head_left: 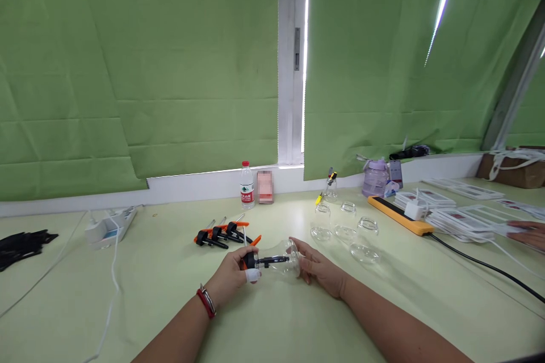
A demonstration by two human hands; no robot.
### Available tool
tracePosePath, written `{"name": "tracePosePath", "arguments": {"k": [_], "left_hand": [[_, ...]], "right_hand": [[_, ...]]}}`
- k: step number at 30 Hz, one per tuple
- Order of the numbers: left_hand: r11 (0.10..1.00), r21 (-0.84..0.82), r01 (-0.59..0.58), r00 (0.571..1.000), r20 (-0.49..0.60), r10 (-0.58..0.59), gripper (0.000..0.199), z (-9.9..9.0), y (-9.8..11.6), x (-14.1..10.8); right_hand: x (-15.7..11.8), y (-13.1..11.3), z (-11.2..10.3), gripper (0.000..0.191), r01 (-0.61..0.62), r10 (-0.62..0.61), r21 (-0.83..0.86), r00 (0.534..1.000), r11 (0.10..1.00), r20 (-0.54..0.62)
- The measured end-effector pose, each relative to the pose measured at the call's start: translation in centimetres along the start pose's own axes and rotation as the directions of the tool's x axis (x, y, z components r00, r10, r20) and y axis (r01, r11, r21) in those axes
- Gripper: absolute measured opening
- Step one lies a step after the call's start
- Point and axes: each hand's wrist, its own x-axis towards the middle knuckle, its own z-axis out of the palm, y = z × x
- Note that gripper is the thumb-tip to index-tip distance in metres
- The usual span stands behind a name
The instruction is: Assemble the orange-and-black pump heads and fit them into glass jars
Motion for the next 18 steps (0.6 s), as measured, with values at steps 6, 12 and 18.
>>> {"name": "tracePosePath", "arguments": {"k": [6,12,18], "left_hand": [[1.0,0.013,-0.014,1.0,-0.002,0.014,0.05,-0.01,-0.14,-0.06],[1.0,0.028,-0.009,1.0,0.003,0.009,0.053,0.05,-0.26,-0.09],[1.0,0.015,-0.006,1.0,-0.013,0.006,0.054,-0.12,-0.07,-0.04]], "right_hand": [[-0.08,-0.33,0.01,0.066,-0.003,0.003,0.005,1.0,1.0,0.019],[0.51,0.29,0.15,0.055,-0.043,0.04,-0.088,0.998,0.995,-0.04],[-0.12,-0.17,0.02,0.06,0.016,-0.016,-0.004,1.0,1.0,-0.005]]}}
